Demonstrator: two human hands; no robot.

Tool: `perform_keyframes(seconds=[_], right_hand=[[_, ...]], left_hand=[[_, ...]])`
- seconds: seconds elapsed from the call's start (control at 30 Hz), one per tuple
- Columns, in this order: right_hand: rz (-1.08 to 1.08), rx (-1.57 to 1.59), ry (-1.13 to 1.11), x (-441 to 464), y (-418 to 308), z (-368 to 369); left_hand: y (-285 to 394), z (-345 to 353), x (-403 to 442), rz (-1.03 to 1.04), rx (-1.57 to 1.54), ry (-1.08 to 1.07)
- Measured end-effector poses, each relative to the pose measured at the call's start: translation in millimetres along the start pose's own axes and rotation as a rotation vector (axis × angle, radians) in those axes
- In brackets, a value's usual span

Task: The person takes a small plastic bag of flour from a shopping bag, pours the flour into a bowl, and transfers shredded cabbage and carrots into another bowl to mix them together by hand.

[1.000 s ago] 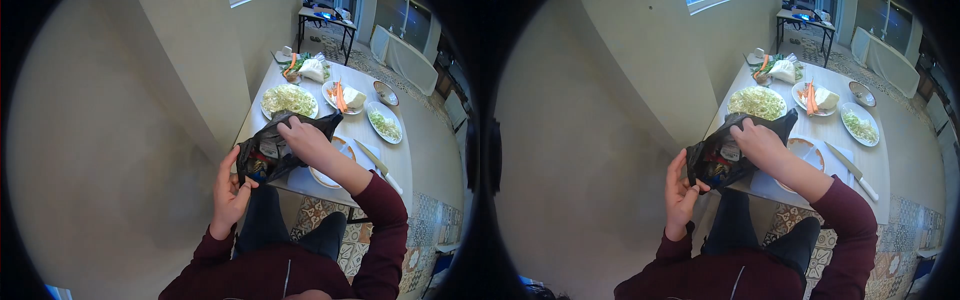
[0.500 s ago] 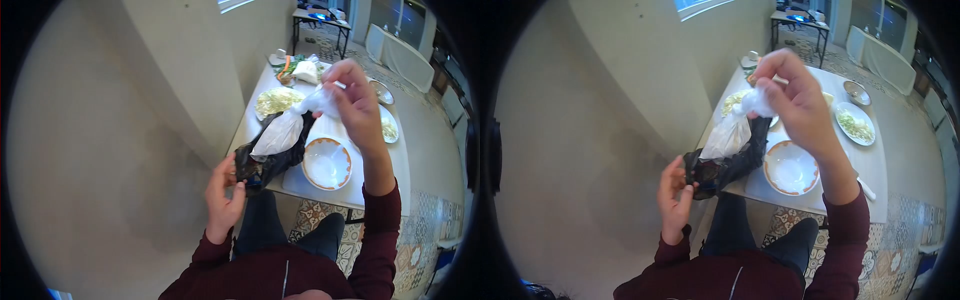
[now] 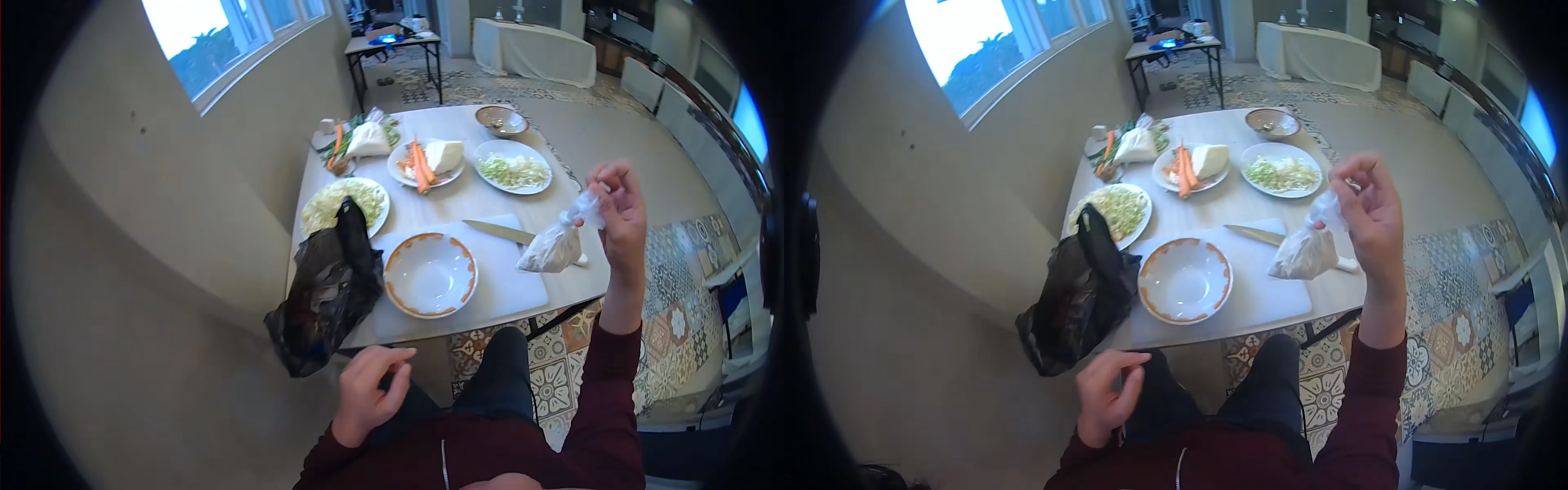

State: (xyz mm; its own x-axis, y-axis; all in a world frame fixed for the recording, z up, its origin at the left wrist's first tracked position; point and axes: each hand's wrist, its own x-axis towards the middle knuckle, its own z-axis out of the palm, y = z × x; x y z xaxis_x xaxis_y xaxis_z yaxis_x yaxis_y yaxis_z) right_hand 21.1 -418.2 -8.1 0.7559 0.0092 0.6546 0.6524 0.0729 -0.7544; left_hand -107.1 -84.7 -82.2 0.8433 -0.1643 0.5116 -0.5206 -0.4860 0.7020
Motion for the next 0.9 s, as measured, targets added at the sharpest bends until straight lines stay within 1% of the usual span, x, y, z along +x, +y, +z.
perform_keyframes(seconds=[0.07,0.13,0.17,0.2,0.27,0.37,0.47,0.5,0.57,0.67,0.7,0.8,0.83,0.9], right_hand=[[0.086,-0.036,0.057,-20,19,-28],[0.202,-0.118,0.124,-42,33,-44],[0.251,-0.106,0.165,-51,41,-50],[0.252,-0.116,0.177,-59,49,-58],[0.344,-0.070,0.269,-71,56,-65],[0.510,0.094,0.383,-85,73,-76],[0.585,0.294,0.426,-92,87,-84],[0.577,0.370,0.432,-96,95,-90],[0.572,0.416,0.445,-99,99,-97],[0.554,0.452,0.443,-100,93,-97],[0.547,0.457,0.438,-101,90,-97],[0.515,0.159,0.340,-120,100,-113],[0.488,-0.045,0.302,-127,107,-116],[0.495,-0.150,0.231,-139,116,-119]], left_hand=[[-10,30,9,-0.102,-0.063,-0.068],[-17,55,18,-0.129,-0.139,-0.111],[-18,67,22,-0.144,-0.178,-0.130],[-18,79,28,-0.135,-0.193,-0.174],[-15,101,42,-0.118,-0.219,-0.260],[-21,142,68,-0.173,-0.302,-0.407],[-15,189,102,-0.149,-0.260,-0.424],[-16,210,109,-0.063,-0.267,-0.377],[-20,255,120,0.104,-0.281,-0.282],[-22,297,132,0.171,-0.076,-0.430],[-28,310,132,0.178,-0.165,-0.410],[-42,330,134,0.031,-0.180,-0.486],[-45,332,135,0.051,-0.212,-0.500],[-52,337,136,0.088,-0.273,-0.524]])
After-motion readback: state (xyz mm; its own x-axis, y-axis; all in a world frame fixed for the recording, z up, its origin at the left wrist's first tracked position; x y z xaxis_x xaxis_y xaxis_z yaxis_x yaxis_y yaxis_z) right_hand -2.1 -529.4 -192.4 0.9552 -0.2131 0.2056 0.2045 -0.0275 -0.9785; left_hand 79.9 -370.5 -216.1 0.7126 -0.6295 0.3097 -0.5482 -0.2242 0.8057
